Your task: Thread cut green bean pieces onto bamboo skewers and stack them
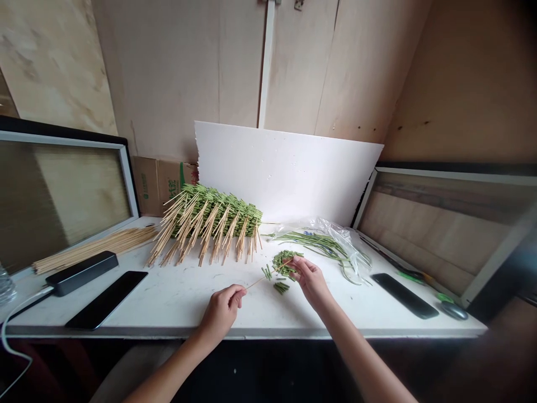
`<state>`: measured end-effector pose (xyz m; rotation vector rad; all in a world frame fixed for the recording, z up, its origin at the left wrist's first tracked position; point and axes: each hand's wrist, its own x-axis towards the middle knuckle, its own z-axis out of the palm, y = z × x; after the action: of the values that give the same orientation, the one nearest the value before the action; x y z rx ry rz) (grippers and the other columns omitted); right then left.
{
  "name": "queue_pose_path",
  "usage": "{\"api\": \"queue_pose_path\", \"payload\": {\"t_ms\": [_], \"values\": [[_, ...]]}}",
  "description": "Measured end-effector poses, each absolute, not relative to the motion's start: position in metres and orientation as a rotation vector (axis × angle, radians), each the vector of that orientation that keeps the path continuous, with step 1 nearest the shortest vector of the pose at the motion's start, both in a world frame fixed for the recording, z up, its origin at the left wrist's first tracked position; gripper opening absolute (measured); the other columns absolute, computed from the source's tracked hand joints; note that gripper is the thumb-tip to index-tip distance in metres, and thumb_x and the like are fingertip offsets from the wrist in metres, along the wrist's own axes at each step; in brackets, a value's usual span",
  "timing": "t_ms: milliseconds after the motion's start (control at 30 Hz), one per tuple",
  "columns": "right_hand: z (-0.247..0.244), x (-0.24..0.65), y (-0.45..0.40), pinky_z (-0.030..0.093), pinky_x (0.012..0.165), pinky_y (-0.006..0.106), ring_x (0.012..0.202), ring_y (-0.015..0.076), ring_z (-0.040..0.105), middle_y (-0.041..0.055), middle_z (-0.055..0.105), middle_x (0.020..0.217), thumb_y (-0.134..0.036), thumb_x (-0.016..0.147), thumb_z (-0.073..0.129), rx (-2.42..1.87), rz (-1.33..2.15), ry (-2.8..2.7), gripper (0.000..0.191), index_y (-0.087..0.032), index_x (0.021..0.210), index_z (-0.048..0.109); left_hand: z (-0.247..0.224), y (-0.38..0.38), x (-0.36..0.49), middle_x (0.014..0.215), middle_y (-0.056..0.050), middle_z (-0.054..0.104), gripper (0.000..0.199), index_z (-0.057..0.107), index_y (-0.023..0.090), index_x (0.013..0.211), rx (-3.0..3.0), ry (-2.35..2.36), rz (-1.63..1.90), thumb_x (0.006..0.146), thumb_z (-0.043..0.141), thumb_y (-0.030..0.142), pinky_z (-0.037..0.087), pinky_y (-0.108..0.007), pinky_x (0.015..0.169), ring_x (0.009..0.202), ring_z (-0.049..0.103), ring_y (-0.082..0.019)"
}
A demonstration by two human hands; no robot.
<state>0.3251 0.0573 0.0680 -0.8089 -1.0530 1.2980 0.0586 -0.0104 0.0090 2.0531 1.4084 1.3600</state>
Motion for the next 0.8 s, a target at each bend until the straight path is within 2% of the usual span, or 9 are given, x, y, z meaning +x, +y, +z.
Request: {"api": "queue_pose_path", "payload": {"t_ms": [133,300,600,800], "values": [[0.060,0.320,0.059,0.058,0.085,0.036,0.115,0.0293,0.069,0.0080,0.080,0.110,-0.050,0.076,0.084,-0.774,1.313,-1.021,0.030,-0.024,0.090,0.080,0.009,-0.011,0.058,0.063,0.001,0.057,0.033,0.066,0.018,0.083,2.088,1.412,1.372,0.103,0.045,0.033,0.044,-0.023,0.062,0.057,0.055,-0.013],[0.057,0.314,0.056,0.056,0.082,0.033,0.115,0.0285,0.069,0.0075,0.080,0.108,-0.049,0.078,0.083,-0.795,1.261,-1.008,0.028,-0.024,0.091,0.080,0.008,-0.010,0.057,0.063,0.001,0.058,0.032,0.066,0.018,0.081,2.091,1.406,1.381,0.103,0.045,0.031,0.044,-0.023,0.062,0.057,0.055,-0.013],[0.049,0.293,0.044,0.055,0.085,0.037,0.121,0.0317,0.065,0.0099,0.079,0.111,-0.050,0.076,0.084,-0.871,1.220,-1.037,0.031,-0.024,0.093,0.080,0.008,-0.010,0.057,0.062,0.001,0.059,0.033,0.066,0.018,0.081,2.092,1.384,1.381,0.103,0.046,0.033,0.043,-0.023,0.060,0.055,0.055,-0.013],[0.054,0.282,0.034,0.050,0.099,0.042,0.131,0.0320,0.058,0.0090,0.077,0.116,-0.052,0.081,0.080,-0.876,1.167,-1.164,0.028,-0.026,0.092,0.080,0.011,-0.012,0.058,0.062,0.001,0.059,0.035,0.065,0.018,0.081,2.054,1.374,1.377,0.103,0.045,0.036,0.041,-0.023,0.058,0.054,0.053,-0.012]]}}
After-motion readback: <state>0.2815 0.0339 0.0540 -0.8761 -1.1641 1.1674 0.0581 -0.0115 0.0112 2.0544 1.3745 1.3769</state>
